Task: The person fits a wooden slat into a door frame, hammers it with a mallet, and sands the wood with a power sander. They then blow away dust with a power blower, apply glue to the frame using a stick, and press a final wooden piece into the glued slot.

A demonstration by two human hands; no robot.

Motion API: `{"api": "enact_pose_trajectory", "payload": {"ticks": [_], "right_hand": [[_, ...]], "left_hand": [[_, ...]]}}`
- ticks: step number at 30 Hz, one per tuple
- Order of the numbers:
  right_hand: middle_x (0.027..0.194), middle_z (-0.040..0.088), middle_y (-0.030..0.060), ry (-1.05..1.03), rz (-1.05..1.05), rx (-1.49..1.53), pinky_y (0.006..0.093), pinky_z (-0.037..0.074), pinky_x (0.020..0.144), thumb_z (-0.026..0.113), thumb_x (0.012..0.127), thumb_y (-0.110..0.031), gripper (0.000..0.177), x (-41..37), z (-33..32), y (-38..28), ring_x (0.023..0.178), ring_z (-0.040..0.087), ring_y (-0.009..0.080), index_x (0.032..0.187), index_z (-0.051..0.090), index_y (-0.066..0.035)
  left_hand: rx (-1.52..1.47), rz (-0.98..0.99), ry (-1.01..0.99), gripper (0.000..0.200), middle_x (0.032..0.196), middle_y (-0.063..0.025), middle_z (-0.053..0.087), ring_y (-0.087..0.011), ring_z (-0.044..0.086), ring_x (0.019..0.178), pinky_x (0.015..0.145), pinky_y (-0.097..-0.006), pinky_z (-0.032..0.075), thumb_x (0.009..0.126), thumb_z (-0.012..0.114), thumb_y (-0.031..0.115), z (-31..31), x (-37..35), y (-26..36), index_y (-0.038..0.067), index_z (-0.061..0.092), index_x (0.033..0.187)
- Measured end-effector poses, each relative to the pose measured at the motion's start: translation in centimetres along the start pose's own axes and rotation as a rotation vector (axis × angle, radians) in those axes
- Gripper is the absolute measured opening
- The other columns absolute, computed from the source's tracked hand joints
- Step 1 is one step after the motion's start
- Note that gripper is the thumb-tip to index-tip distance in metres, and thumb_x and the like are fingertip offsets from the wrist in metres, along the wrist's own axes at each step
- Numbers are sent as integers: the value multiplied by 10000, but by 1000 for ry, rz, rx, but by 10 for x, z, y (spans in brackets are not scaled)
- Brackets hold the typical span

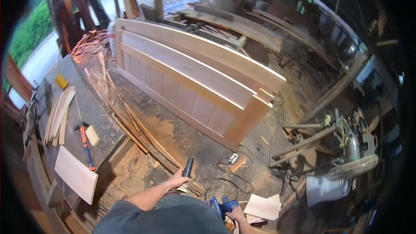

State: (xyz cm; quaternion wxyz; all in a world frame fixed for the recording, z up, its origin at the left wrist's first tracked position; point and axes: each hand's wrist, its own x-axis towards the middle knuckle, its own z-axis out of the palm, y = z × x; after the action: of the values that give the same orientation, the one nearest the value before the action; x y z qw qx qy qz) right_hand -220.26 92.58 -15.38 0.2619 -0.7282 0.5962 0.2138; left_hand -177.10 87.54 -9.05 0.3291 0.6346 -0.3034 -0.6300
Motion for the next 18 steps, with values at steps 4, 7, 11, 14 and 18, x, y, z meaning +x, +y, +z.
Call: {"api": "enact_pose_trajectory", "payload": {"ticks": [4,7,11,14,18], "right_hand": [[947,739,175,-45,324,764,373,547,836,730,768,-269,451,-32,-115,-49,884,707,264,1140,705,-16],[833,729,109,335,15,768,353,549,757,731,790,-192,314,5,-88,-21,766,692,206,1039,705,-4],[917,701,75,515,-181,933,343,526,790,751,818,-155,294,-43,-207,-104,832,649,161,1053,658,-3],[884,683,45,444,-217,896,328,525,783,787,812,-160,316,-37,-235,-124,833,650,150,1050,639,-16],[837,669,23,314,-307,1212,299,531,730,783,842,-133,267,-50,-248,-144,750,643,140,1038,647,-11]], "left_hand": [[-628,-86,-42,266,727,-119,622,-215,618,553,449,-366,505,839,628,23,-14,14,33,37,504,1074],[-895,-90,203,204,687,-89,635,-203,637,593,502,-347,545,912,735,226,-4,10,87,87,589,879],[-1069,10,210,246,770,-112,660,-215,646,633,560,-368,575,885,768,270,-1,46,117,83,612,852],[-1087,7,106,262,770,-100,650,-212,644,651,600,-370,587,913,730,310,6,30,157,92,601,847],[-1132,16,85,251,773,-95,645,-218,645,663,613,-375,594,920,721,316,9,33,167,109,600,847]]}}
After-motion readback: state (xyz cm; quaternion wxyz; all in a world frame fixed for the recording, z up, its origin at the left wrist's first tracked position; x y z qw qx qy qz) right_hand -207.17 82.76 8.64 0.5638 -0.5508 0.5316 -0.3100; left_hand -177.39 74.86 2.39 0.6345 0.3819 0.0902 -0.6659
